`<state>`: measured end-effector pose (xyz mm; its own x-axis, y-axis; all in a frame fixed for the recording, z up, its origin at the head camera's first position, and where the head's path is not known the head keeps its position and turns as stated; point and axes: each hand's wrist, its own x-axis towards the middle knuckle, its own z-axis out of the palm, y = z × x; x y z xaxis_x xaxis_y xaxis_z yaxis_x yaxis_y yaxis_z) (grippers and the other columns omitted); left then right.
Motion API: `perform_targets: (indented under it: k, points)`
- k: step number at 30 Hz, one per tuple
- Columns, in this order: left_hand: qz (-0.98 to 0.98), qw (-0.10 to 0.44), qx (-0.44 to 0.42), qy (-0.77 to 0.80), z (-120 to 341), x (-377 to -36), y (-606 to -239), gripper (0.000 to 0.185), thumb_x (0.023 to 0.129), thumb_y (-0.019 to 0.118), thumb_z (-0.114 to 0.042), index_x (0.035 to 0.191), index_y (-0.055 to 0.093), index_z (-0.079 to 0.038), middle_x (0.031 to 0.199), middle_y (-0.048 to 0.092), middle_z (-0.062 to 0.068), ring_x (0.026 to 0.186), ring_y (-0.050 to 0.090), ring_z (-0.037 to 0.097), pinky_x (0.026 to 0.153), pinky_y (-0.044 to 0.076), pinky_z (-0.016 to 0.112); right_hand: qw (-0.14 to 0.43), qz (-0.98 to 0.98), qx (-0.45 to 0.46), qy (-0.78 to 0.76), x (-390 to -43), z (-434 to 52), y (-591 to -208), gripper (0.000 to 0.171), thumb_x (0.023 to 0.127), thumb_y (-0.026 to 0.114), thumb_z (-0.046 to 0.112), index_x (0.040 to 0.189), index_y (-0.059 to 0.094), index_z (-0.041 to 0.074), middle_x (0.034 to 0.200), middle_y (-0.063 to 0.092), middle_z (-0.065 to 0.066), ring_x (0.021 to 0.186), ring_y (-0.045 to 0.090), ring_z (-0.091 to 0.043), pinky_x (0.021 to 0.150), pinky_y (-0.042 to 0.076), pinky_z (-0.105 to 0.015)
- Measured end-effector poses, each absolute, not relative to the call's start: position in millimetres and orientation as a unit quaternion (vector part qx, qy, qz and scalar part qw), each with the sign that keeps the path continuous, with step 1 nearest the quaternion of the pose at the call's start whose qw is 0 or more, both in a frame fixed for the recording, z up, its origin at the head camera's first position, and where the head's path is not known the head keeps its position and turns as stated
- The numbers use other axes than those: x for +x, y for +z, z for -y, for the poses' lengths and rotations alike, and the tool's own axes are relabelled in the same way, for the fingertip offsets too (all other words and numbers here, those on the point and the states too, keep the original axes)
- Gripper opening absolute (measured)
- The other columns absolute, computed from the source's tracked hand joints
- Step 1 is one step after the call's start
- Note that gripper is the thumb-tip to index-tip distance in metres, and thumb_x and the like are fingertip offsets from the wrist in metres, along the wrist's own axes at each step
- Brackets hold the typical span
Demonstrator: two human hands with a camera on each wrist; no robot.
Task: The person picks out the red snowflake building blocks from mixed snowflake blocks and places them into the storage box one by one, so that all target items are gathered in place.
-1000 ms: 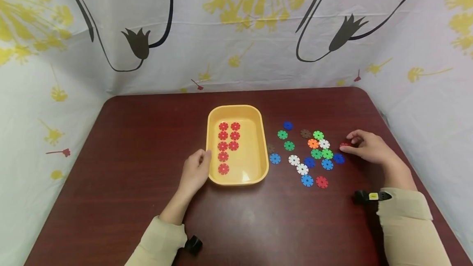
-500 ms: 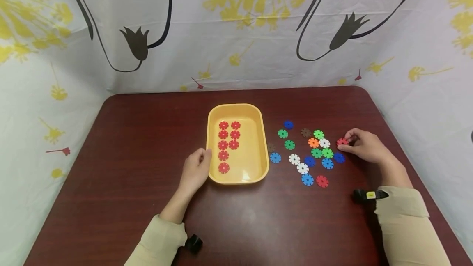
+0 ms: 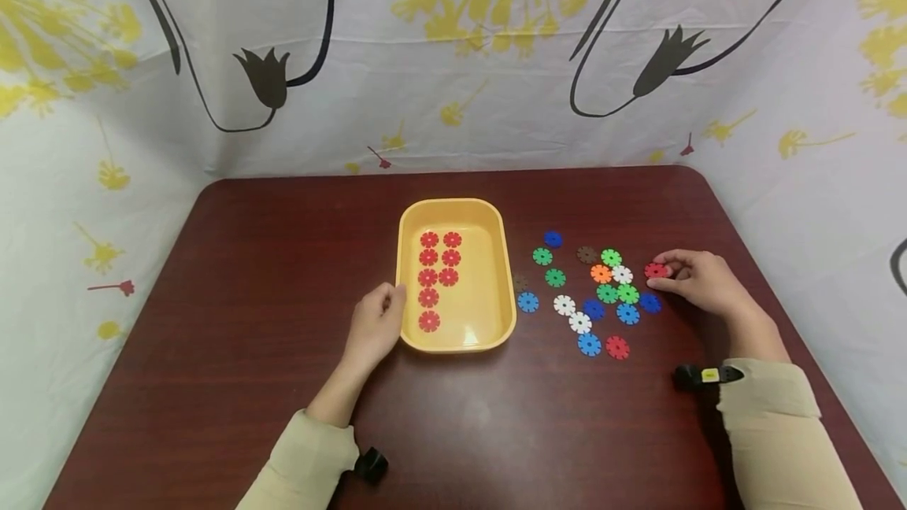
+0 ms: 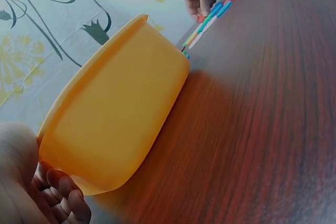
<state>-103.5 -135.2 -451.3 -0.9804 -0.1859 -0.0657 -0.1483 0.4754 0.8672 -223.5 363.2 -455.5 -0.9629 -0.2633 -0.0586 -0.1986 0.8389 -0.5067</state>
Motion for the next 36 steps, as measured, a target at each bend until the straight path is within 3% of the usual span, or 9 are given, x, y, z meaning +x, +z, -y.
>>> perform_targets:
  k: [6,14,27,36]
  points:
    - [0.860,0.026,0.094,-0.501,135,-104,-452,0.035,0.098,0.044,-0.035,0.075,0.055,-0.010,0.060,0.047,0.004,0.053,0.044,0.019,0.050,0.037,0.030,0.028,-0.960,-0.107,-0.259,-224,-358,-455,0.042,0.079,0.073,0.041,0.099,0.063,0.006,0.080,0.060,-0.007,0.061,0.052,-0.015,0.053,0.044,-0.023]
    - [0.862,0.038,0.096,-0.496,134,-104,-453,0.034,0.098,0.044,-0.033,0.073,0.053,-0.012,0.058,0.045,0.003,0.052,0.043,0.018,0.049,0.036,0.029,-0.010,-0.953,-0.097,-0.286,-225,-339,-449,0.043,0.078,0.074,0.041,0.103,0.062,0.007,0.079,0.060,-0.007,0.062,0.053,-0.018,0.053,0.044,-0.022]
    - [0.865,0.033,0.098,-0.491,134,-107,-450,0.034,0.098,0.044,-0.034,0.073,0.053,-0.011,0.059,0.046,0.004,0.054,0.044,0.019,0.050,0.037,0.029,-0.016,-0.933,-0.132,-0.335,-224,-299,-444,0.038,0.079,0.074,0.037,0.105,0.063,0.012,0.077,0.061,-0.004,0.062,0.053,-0.016,0.052,0.046,-0.023]
    - [0.863,0.030,0.096,-0.495,132,-106,-453,0.035,0.098,0.044,-0.034,0.073,0.053,-0.011,0.059,0.045,0.004,0.053,0.043,0.018,0.050,0.036,0.029,-0.008,-0.915,-0.161,-0.370,-215,-268,-436,0.036,0.078,0.075,0.034,0.105,0.063,0.014,0.067,0.055,-0.004,0.059,0.049,-0.018,0.050,0.041,-0.024]
